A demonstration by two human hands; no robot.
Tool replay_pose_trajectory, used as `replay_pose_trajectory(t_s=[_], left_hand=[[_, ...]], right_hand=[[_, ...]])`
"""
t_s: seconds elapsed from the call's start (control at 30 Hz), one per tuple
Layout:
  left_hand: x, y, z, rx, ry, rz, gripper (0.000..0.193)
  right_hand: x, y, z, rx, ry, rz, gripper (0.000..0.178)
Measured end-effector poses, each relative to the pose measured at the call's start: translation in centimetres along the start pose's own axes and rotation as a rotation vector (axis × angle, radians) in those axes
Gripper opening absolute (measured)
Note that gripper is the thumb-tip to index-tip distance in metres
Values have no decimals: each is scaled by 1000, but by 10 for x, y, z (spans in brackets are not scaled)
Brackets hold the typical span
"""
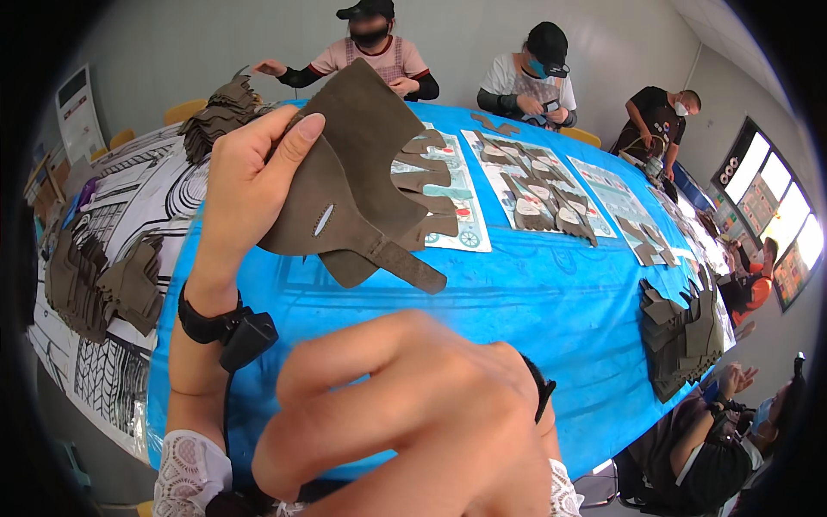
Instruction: Assembling and inspecting shoe upper components at a manufacturing table.
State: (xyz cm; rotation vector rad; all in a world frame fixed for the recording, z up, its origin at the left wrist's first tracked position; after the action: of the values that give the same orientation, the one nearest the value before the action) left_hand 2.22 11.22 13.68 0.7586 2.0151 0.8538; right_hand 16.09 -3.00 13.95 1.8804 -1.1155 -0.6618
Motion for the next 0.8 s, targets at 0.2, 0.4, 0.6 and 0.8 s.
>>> replay_pose_trajectory(t_s=[0.2,0.4,0.6,0.8], left_hand=[[1,2,4,2,-51,24,43],[-9,-2,-15,-60,47,17,42],[-20,-3,-2,-7,124,117,35],[-30,-6,-8,-62,154,160,34]], right_hand=[[10,1,1,70,31,-87,43],[19,0,-34,135,102,-224,44],[-42,-56,-111,-535,-371,546,49],[-126,-107,-84,-153,112,1159,52]])
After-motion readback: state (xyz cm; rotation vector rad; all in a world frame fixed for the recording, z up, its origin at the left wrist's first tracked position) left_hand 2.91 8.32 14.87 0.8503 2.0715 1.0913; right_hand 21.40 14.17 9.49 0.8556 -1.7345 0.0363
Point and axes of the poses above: each hand's wrist, its own y-axis towards the middle knuckle, its own z-axis out of the palm, x = y × z, the point moved 9 cm from there along y, towards the middle knuckle, and after that the axes turned 13 degrees about x, right-handed, at the moved point
